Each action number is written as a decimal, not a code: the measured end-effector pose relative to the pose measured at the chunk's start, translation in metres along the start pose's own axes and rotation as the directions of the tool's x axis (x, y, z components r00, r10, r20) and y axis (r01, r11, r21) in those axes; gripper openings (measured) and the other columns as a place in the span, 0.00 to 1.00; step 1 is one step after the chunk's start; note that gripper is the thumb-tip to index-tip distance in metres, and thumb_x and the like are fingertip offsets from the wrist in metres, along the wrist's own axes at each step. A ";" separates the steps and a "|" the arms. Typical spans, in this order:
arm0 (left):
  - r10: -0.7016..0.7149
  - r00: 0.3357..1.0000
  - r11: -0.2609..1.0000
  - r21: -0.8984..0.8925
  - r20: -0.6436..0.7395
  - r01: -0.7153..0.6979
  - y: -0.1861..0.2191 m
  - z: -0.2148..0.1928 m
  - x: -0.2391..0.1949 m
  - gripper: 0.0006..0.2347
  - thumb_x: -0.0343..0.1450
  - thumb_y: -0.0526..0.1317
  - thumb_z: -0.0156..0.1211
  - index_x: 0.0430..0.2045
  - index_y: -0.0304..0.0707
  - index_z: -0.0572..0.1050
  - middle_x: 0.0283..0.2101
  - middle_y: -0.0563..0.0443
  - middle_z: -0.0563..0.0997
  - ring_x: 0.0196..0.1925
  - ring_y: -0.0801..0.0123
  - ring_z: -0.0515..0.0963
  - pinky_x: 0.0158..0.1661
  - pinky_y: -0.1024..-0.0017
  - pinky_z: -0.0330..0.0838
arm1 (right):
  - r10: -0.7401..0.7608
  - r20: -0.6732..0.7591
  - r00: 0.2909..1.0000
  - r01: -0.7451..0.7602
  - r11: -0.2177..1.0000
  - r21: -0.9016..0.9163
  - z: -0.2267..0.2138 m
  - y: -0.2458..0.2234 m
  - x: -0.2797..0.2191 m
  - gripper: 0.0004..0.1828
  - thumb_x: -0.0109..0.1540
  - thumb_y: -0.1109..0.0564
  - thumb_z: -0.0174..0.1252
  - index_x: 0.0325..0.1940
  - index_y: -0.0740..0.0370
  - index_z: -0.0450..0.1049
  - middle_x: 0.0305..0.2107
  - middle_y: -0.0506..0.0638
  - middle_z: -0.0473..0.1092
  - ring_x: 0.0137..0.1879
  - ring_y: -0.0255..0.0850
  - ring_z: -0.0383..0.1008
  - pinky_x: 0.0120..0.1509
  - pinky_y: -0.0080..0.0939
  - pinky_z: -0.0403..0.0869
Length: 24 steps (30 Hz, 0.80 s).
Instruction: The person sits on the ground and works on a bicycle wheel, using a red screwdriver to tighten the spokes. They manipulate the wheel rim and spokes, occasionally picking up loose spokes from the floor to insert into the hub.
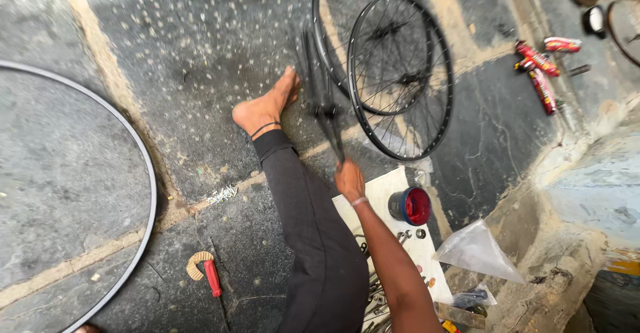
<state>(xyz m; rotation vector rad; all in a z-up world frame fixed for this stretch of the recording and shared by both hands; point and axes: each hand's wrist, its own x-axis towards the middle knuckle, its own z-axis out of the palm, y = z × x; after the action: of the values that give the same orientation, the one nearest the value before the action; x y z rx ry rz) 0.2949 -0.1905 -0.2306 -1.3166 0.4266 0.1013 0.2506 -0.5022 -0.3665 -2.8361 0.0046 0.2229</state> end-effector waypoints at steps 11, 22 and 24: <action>-0.491 0.859 -0.297 -0.955 0.146 -0.007 -0.060 0.036 -0.514 0.22 0.69 0.59 0.55 0.48 0.46 0.79 0.35 0.57 0.83 0.42 0.65 0.82 0.45 0.63 0.74 | -0.220 -0.085 0.972 0.207 0.969 -0.137 -0.231 -0.069 -0.131 0.17 0.62 0.50 0.60 0.43 0.69 0.76 0.38 0.71 0.75 0.48 0.66 0.76 0.53 0.62 0.73; -0.879 0.371 -0.420 -0.856 0.300 -0.302 -0.143 0.038 -0.470 0.24 0.70 0.46 0.58 0.58 0.31 0.69 0.57 0.32 0.73 0.58 0.46 0.74 0.56 0.55 0.68 | -0.453 -0.141 0.880 0.424 0.884 -0.196 -0.433 -0.220 -0.304 0.25 0.57 0.48 0.62 0.55 0.62 0.76 0.39 0.64 0.77 0.49 0.59 0.78 0.53 0.56 0.73; -0.937 0.251 -0.300 -0.930 0.244 -0.214 -0.137 0.030 -0.466 0.25 0.69 0.47 0.59 0.59 0.31 0.68 0.60 0.31 0.72 0.60 0.47 0.73 0.58 0.52 0.66 | -0.469 -0.071 0.880 0.442 0.865 -0.239 -0.446 -0.251 -0.338 0.22 0.58 0.48 0.61 0.54 0.60 0.77 0.37 0.64 0.77 0.48 0.59 0.78 0.52 0.56 0.73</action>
<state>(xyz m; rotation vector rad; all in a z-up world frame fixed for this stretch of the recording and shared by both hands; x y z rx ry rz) -0.0832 -0.1199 0.0670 -3.0641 0.3842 -1.5545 -0.0090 -0.3986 0.1795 -2.9516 -0.7008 -0.0694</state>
